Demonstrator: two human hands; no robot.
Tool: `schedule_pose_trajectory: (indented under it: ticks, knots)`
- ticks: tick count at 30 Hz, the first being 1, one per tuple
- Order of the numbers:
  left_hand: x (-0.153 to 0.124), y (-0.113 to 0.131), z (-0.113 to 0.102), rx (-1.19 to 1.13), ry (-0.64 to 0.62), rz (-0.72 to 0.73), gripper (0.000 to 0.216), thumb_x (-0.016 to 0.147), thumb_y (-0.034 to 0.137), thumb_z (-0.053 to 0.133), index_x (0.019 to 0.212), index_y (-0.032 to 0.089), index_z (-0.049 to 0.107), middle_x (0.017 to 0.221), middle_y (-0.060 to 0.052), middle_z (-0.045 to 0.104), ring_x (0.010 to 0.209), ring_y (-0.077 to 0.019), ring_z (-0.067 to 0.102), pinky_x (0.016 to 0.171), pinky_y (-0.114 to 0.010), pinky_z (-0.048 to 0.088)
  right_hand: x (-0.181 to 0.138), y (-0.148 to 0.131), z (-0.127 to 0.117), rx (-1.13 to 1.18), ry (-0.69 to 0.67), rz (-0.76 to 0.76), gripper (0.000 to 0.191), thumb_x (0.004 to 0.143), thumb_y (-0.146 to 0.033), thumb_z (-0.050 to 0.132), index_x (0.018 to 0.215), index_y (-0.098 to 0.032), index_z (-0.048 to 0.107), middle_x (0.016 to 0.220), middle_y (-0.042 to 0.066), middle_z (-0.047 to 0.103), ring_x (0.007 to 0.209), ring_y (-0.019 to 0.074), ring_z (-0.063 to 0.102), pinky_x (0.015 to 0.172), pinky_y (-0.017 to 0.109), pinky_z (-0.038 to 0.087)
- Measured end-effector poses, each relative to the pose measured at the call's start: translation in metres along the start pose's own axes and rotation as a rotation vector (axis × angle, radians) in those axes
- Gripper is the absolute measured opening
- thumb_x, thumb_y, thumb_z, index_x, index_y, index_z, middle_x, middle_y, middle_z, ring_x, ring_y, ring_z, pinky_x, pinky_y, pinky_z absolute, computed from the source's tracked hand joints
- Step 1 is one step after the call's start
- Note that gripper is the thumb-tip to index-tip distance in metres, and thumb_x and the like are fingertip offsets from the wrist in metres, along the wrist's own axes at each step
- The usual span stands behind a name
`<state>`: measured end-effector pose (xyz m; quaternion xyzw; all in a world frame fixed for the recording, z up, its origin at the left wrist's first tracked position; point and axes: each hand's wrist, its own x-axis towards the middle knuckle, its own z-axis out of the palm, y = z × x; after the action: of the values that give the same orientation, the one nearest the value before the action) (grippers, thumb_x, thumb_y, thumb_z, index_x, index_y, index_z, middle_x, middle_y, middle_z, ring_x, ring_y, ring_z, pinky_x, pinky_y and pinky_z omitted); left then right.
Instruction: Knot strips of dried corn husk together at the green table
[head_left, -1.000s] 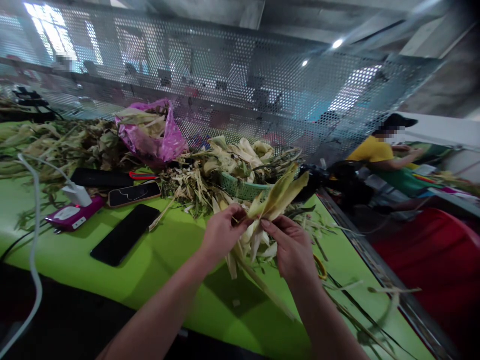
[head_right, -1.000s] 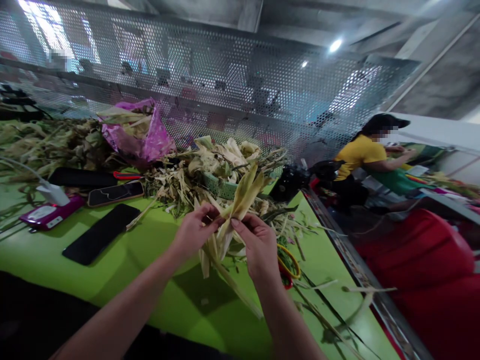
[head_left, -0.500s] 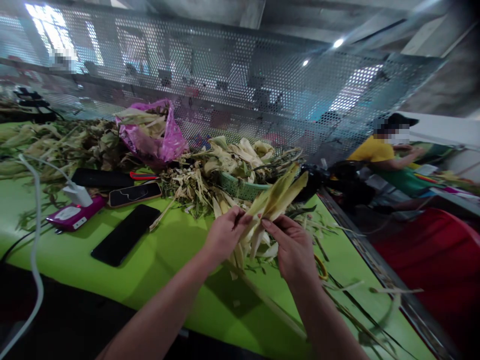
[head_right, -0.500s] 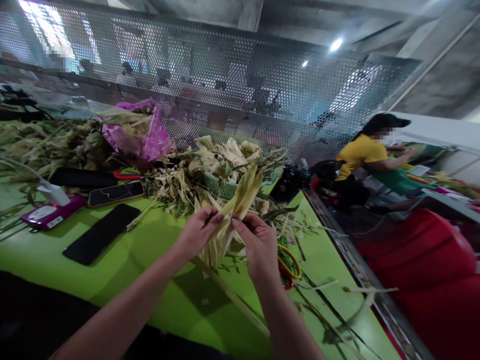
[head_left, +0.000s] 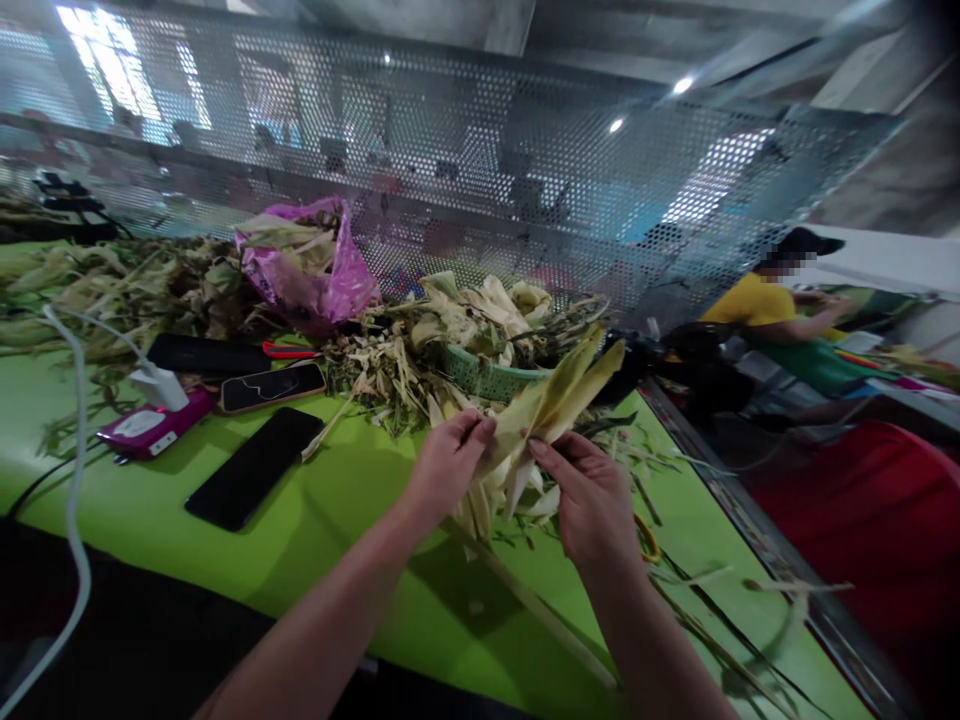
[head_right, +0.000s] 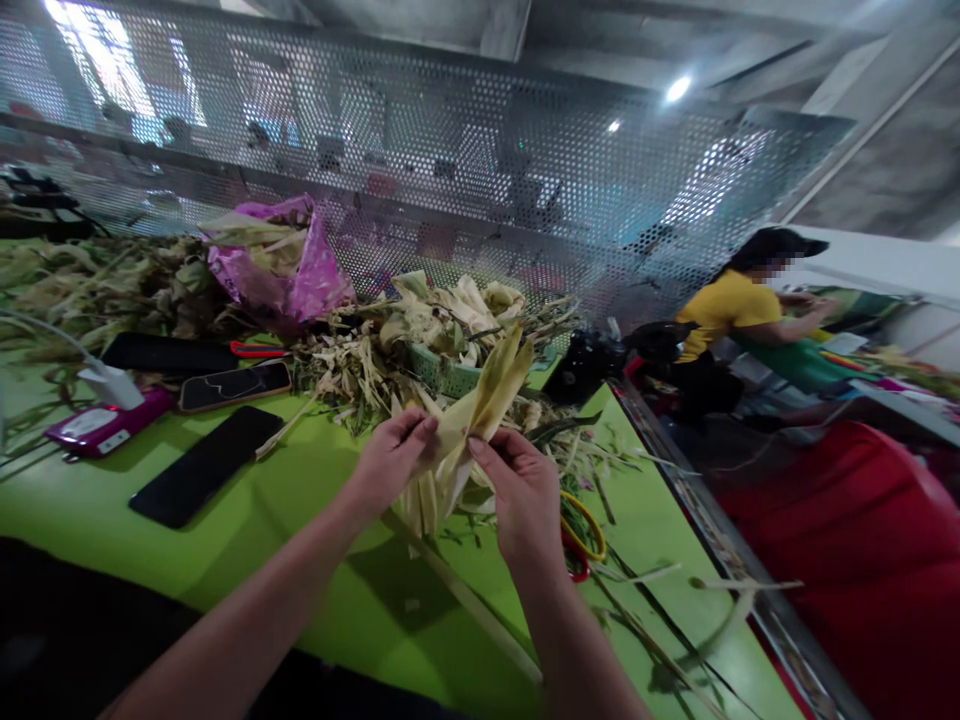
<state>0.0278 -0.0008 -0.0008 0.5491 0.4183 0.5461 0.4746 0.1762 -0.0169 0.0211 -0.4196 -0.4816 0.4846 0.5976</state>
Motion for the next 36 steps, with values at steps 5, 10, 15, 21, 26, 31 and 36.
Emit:
schedule_pose_trajectory:
  ticks: [5, 10, 15, 21, 26, 31, 36]
  knots:
    - [0.000, 0.001, -0.002, 0.169, 0.038, 0.008, 0.037, 0.088, 0.049, 0.043, 0.070, 0.018, 0.054, 0.064, 0.001, 0.050, 0.059, -0.0108, 0.043, 0.055, -0.023, 0.031, 0.001, -0.002, 0.001, 0.011, -0.015, 0.028, 0.016, 0.070, -0.026, 0.075, 0.085, -0.023, 0.073, 0.080, 0.001, 0.072, 0.073, 0.0185, 0.063, 0.072, 0.031, 0.050]
    - [-0.005, 0.006, -0.002, 0.464, 0.214, 0.166, 0.031, 0.091, 0.037, 0.041, 0.068, 0.019, 0.049, 0.069, -0.001, 0.052, 0.062, -0.0124, 0.044, 0.060, -0.025, 0.032, -0.001, -0.007, 0.004, 0.080, -0.011, 0.031, 0.016, 0.068, -0.024, 0.076, 0.083, -0.023, 0.074, 0.083, 0.001, 0.072, 0.075, 0.0147, 0.062, 0.075, 0.026, 0.048]
    - [-0.007, 0.006, 0.001, 0.581, 0.271, 0.307, 0.028, 0.094, 0.032, 0.037, 0.073, 0.018, 0.049, 0.073, -0.002, 0.052, 0.068, -0.0141, 0.047, 0.067, -0.028, 0.035, -0.011, -0.007, 0.013, 0.095, -0.080, 0.108, 0.015, 0.068, -0.027, 0.076, 0.083, -0.023, 0.073, 0.081, 0.002, 0.070, 0.075, 0.0169, 0.062, 0.072, 0.029, 0.049]
    - [-0.008, 0.006, 0.007, 0.386, 0.157, 0.281, 0.028, 0.093, 0.035, 0.041, 0.076, 0.017, 0.055, 0.076, -0.003, 0.057, 0.070, -0.0139, 0.051, 0.066, -0.026, 0.038, -0.007, 0.004, 0.018, -0.053, -0.062, 0.032, 0.023, 0.069, -0.028, 0.077, 0.089, -0.022, 0.068, 0.083, 0.001, 0.067, 0.080, 0.0169, 0.059, 0.077, 0.029, 0.046]
    - [-0.007, 0.007, 0.009, 0.073, 0.060, 0.140, 0.025, 0.089, 0.037, 0.047, 0.083, 0.017, 0.060, 0.079, -0.003, 0.062, 0.071, -0.0139, 0.056, 0.066, -0.025, 0.043, 0.000, 0.010, 0.013, -0.030, 0.034, 0.017, 0.025, 0.064, -0.026, 0.079, 0.081, -0.021, 0.062, 0.075, -0.003, 0.062, 0.072, 0.0135, 0.056, 0.071, 0.026, 0.045]
    - [-0.005, 0.007, 0.009, -0.019, 0.016, 0.067, 0.018, 0.085, 0.032, 0.051, 0.085, 0.016, 0.061, 0.078, -0.002, 0.063, 0.070, -0.0127, 0.056, 0.065, -0.024, 0.045, 0.000, 0.008, 0.013, 0.001, 0.078, 0.038, 0.031, 0.064, -0.027, 0.080, 0.086, -0.022, 0.059, 0.079, -0.003, 0.062, 0.070, 0.0130, 0.057, 0.067, 0.026, 0.047]
    - [-0.006, 0.008, 0.009, 0.040, 0.010, 0.078, 0.013, 0.082, 0.024, 0.052, 0.086, 0.016, 0.061, 0.079, -0.003, 0.064, 0.069, -0.0118, 0.056, 0.064, -0.024, 0.045, 0.000, 0.004, 0.012, -0.045, 0.012, 0.035, 0.033, 0.068, -0.030, 0.077, 0.096, -0.021, 0.063, 0.088, 0.001, 0.065, 0.078, 0.0161, 0.058, 0.075, 0.030, 0.047]
